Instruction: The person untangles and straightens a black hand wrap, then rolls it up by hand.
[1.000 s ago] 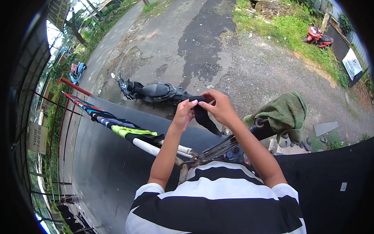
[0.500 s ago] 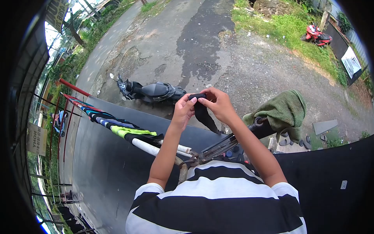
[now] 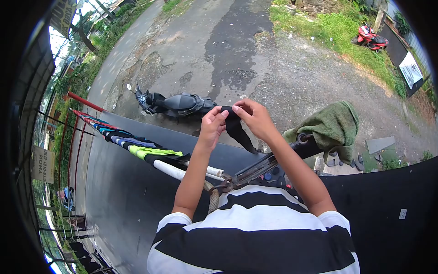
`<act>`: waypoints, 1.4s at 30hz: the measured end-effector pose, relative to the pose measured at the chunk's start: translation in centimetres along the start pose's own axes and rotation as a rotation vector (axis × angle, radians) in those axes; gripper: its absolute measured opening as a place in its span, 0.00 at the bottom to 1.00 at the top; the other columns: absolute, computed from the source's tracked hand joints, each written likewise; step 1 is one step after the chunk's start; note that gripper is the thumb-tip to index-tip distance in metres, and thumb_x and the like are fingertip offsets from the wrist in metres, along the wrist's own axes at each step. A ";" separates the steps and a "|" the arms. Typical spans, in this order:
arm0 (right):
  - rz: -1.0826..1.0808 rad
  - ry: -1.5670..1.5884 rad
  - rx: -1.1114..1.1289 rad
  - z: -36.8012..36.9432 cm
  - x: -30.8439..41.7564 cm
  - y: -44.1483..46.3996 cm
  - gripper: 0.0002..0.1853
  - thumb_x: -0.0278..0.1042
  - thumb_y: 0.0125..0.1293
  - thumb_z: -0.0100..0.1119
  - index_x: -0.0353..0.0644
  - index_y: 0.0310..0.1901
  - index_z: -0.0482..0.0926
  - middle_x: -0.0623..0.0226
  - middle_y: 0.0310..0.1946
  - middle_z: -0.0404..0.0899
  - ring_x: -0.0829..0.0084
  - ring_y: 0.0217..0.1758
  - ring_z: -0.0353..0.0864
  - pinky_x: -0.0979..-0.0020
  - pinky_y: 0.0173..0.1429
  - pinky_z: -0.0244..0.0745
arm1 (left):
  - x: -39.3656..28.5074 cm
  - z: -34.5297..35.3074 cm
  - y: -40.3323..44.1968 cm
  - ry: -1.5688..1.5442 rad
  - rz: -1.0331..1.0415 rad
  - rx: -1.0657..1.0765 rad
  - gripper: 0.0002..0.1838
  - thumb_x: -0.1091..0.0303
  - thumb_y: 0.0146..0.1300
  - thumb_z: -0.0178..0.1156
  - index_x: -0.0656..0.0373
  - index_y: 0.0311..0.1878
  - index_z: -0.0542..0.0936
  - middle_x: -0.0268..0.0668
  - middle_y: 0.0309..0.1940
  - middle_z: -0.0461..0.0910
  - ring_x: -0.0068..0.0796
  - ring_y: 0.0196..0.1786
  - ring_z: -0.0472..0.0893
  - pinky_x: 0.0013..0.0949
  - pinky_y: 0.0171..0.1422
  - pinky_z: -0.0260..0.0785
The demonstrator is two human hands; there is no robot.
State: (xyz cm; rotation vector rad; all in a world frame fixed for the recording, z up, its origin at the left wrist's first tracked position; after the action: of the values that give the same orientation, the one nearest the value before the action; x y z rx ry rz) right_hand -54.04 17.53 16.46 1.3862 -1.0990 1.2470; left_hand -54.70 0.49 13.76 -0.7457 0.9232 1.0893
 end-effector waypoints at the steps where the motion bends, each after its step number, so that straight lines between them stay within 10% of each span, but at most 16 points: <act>1: 0.026 -0.030 0.016 0.0 -0.2 0.0 0.14 0.35 0.71 0.64 0.38 0.53 0.80 0.69 0.42 0.84 0.81 0.44 0.80 0.76 0.49 0.73 | -0.3 0.2 -0.1 0.016 0.033 -0.003 0.14 0.64 0.70 0.65 0.60 0.53 0.78 0.32 0.42 0.84 0.18 0.43 0.84 0.23 0.46 0.77; 42: 0.039 0.139 0.097 0.1 -0.1 -0.2 0.23 0.28 0.70 0.50 0.40 0.66 0.73 0.76 0.38 0.78 0.84 0.41 0.76 0.78 0.46 0.71 | -0.8 0.0 -0.1 0.189 0.113 -0.054 0.20 0.67 0.64 0.70 0.63 0.56 0.77 0.37 0.47 0.83 0.21 0.46 0.83 0.24 0.46 0.79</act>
State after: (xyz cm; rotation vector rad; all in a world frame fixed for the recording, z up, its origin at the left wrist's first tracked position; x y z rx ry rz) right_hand -53.87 17.43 16.30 1.3335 -0.9855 1.4189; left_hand -54.74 0.15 14.47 -0.8602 1.1102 1.1611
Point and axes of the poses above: each hand's wrist, its own y-axis towards the middle knuckle, its own z-axis out of the palm, x = y × z, the point moved 4 cm from there along y, towards the middle knuckle
